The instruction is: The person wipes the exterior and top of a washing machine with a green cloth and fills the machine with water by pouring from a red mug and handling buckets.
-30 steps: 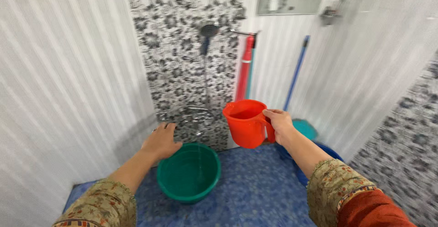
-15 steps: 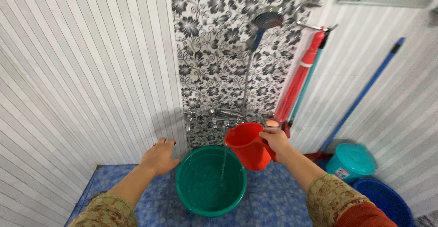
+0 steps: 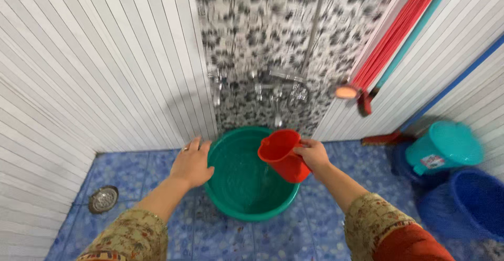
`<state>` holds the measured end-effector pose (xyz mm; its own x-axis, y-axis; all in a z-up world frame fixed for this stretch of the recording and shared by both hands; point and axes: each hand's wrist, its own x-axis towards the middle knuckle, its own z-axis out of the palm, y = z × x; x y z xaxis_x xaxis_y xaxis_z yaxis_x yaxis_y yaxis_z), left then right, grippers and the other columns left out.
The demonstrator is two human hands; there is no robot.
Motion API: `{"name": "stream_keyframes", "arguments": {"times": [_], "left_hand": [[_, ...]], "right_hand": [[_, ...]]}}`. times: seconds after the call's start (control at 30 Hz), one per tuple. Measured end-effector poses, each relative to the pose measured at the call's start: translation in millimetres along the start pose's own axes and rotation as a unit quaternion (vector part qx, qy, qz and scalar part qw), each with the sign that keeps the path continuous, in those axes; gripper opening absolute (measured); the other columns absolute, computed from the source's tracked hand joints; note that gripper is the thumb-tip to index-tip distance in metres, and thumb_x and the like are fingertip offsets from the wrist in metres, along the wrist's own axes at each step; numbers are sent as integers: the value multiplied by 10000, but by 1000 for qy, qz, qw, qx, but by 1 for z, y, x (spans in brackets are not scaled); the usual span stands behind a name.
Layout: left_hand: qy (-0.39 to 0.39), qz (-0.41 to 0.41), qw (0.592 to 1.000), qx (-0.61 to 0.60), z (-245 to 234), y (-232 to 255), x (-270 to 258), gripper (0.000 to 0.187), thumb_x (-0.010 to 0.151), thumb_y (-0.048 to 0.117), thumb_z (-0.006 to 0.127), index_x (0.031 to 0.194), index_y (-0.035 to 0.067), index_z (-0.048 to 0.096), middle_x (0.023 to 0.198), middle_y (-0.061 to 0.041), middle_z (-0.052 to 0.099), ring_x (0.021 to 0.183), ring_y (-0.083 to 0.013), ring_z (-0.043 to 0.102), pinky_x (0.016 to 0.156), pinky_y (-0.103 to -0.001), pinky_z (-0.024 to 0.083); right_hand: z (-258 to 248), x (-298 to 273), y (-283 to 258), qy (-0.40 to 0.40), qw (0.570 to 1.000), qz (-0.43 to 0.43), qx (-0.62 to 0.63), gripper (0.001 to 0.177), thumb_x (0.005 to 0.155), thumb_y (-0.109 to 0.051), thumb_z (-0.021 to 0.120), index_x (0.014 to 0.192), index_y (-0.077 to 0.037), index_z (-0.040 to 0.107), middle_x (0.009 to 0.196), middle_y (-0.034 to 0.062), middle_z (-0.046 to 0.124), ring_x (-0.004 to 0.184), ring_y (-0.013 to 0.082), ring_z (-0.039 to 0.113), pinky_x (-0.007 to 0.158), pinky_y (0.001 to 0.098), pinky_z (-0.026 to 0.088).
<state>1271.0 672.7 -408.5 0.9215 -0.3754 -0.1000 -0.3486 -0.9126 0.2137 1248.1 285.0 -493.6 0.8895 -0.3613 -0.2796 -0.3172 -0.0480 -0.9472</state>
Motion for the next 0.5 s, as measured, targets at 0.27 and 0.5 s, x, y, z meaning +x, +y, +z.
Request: {"name": "stream_keyframes", "arguments": {"times": [0.27, 0.5], "left_hand": [[-6, 6, 1000, 7, 146, -28, 31, 919, 773, 337, 815, 1534, 140, 339, 1620, -189, 263, 1514, -368, 250, 1221, -523, 242], [-105, -31, 994, 12, 261, -65, 48, 1083, 773, 417, 843, 1608, 193, 191, 1688, -174, 84, 1570, -348, 103, 1261, -477, 177]], "right_hand": [[44, 47, 129, 51, 994, -52, -84, 538, 812, -22, 748, 1329, -61, 603, 1027, 83, 729, 917, 193, 701, 794, 348, 575], [70, 89, 247, 53, 956, -140, -254, 583, 797, -87, 800, 1355, -154, 643, 1026, 126, 741, 941, 243, 715, 849, 378, 577]]}}
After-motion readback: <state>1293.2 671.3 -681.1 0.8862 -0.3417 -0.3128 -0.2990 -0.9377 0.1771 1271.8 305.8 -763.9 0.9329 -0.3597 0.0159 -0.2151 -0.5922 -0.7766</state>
